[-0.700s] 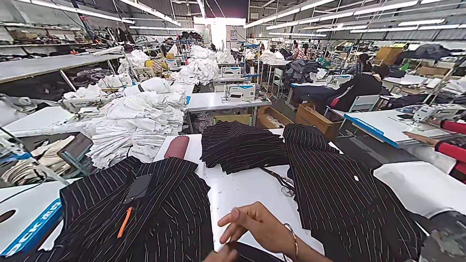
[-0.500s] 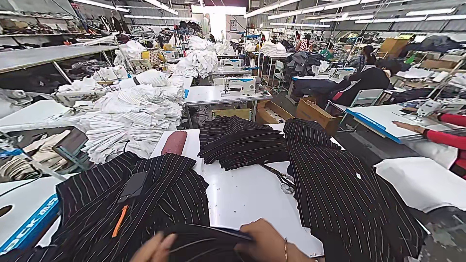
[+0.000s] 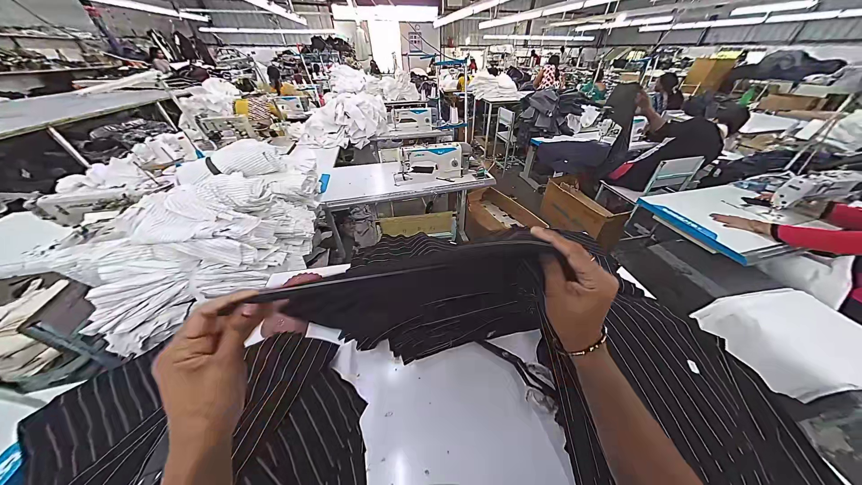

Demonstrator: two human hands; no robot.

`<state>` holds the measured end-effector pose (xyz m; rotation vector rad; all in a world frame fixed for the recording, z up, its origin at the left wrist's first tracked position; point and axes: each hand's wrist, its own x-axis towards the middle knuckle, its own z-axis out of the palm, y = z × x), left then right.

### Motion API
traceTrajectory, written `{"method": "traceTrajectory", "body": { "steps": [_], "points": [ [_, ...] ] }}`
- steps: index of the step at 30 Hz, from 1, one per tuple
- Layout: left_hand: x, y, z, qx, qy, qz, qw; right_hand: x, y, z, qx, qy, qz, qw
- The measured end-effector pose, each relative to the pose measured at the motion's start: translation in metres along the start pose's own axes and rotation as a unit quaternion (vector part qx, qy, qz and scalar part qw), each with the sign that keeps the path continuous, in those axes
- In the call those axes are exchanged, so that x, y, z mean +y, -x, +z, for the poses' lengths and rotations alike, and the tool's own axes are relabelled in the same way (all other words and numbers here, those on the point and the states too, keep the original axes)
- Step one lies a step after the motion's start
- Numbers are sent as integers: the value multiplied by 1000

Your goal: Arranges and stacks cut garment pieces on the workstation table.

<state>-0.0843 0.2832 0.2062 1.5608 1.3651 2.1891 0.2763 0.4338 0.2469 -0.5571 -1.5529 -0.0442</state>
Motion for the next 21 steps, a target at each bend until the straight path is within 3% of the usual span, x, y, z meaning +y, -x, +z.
{"method": "traceTrajectory", "body": {
  "steps": [3, 6, 8, 10, 12, 15, 17, 19, 21],
  "points": [
    [-30, -38, 18, 22, 29, 85, 996, 22, -21, 23, 34, -9, -14, 999],
    [-93, -42, 34, 11, -19, 100, 995, 81, 4, 60, -20, 32, 32, 999],
    [-152, -19, 45, -2, -59, 42, 997, 124, 44, 80, -120, 89, 111, 983],
    [-204, 20, 54, -17, -130, -57, 990, 152, 90, 85, -276, 136, 221, 925],
    [-230, 70, 58, -26, -198, -159, 967, 161, 135, 75, -356, 161, 281, 876],
    [-222, 138, 63, 7, -239, -226, 944, 149, 182, 42, -254, 160, 281, 911],
    [-197, 185, 68, 10, -243, -254, 936, 125, 205, 5, -237, 161, 305, 908],
    [-170, 230, 78, -28, -247, -265, 931, 103, 225, -35, -248, 176, 320, 897],
    [-144, 266, 85, -115, -253, -231, 932, 83, 239, -74, -243, 213, 331, 887]
  ]
}}
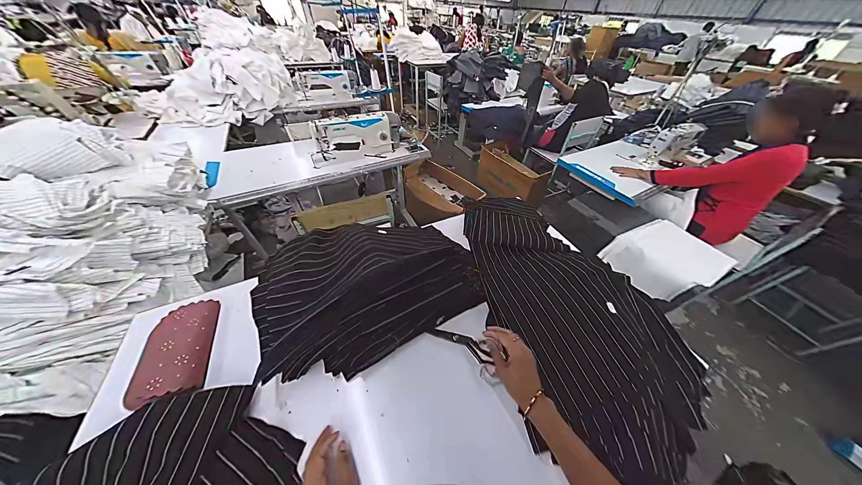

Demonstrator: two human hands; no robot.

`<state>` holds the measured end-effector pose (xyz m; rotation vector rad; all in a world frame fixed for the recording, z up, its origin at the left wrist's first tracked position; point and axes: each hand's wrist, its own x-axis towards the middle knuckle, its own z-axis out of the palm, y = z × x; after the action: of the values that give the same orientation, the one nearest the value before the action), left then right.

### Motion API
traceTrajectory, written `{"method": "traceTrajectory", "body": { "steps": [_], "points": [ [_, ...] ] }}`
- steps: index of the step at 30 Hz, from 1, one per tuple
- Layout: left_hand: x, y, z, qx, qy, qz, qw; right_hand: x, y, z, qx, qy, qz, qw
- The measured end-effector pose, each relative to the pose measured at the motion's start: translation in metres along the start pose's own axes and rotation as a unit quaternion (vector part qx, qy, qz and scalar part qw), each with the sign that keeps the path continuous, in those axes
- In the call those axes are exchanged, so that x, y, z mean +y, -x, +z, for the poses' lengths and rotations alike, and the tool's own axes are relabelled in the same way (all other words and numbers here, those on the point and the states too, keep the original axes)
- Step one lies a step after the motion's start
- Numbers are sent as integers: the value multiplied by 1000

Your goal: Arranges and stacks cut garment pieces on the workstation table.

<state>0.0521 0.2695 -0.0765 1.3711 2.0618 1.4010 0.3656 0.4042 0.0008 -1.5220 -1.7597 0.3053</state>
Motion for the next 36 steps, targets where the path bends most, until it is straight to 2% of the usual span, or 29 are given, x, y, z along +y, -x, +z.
{"method": "traceTrajectory", "body": {
  "steps": [2, 4, 7, 10, 16, 20, 22, 29, 33, 36],
  "points": [
    [9, 29, 5, -66, -21, 46, 997, 15, 25, -27, 16, 47, 31, 998],
    [10, 43, 10, -97, -40, 79, 991, 30, 42, -47, 11, 99, 69, 993],
    [7, 43, 14, -92, -41, 86, 991, 49, 62, -58, -38, 143, 127, 981],
    [5, 44, 14, -74, -21, 76, 994, 64, 75, -51, -32, 161, 101, 981],
    [1, 73, -1, -79, -33, 66, 994, 47, 65, -63, -94, 155, 159, 970],
    [-1, 101, -19, -78, -43, 63, 994, 57, 65, -74, -4, 125, 162, 979],
    [-3, 109, -25, -72, -46, 58, 995, 63, 67, -76, 6, 146, 168, 975],
    [2, 115, -31, -38, -57, 59, 996, 57, 57, -86, -93, 202, 207, 953],
    [1, 115, -28, -40, -53, 62, 996, 54, 47, -107, -147, 246, 229, 930],
    [-4, 114, -27, -37, -48, 72, 996, 45, 40, -122, -148, 237, 243, 929]
  ]
}}
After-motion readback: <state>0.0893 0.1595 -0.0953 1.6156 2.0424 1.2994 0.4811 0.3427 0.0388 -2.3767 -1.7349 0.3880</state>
